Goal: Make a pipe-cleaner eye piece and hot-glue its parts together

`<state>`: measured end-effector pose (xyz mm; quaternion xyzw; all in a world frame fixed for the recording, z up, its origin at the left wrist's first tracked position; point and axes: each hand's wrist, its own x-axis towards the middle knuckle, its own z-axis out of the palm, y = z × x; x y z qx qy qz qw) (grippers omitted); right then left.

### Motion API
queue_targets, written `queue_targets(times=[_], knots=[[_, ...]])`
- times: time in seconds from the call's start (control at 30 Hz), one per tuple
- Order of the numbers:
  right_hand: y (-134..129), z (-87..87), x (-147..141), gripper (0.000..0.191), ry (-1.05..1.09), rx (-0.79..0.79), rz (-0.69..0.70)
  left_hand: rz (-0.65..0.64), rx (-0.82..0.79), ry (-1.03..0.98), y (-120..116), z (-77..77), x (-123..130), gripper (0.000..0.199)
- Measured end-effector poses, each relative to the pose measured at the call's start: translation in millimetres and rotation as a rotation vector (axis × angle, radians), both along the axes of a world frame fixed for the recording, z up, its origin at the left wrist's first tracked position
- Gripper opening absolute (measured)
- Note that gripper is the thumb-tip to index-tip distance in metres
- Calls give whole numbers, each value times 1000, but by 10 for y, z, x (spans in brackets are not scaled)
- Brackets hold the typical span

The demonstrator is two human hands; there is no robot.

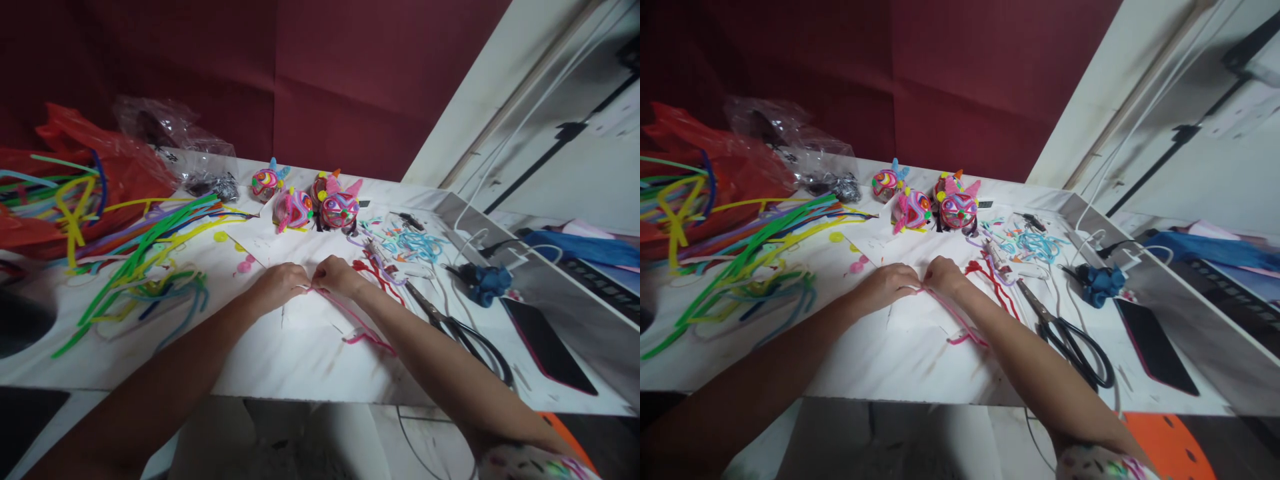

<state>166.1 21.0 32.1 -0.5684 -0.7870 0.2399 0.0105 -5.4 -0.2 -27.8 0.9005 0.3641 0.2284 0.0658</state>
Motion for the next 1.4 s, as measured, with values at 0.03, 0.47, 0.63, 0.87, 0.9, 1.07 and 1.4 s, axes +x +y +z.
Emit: queue_targets(times=[0.03,0.47,0.63,0.87,0.9,1.07,1.4], knots=[[-24,2,24,13,14,10,-3,8,1,14,-9,8,4,15],[-643,-427,486,16,200,294,-92,79,-19,27,-26,-5,4,15],[-677,-447,445,23,85,368,-26,78,-33,-25,-13,-33,-7,17],[-739,-451,392,31,-85,396,-5,55,-25,-77,-3,-60,1,16],[-743,-455,391,31,-92,398,4,43,-18,-90,3,-67,1,16],[-709,-391,407,33,-142,379,49,-14,12,-144,40,-107,-9,13],[-634,-450,386,37,-249,423,152,60,8,-204,55,-123,-8,10]])
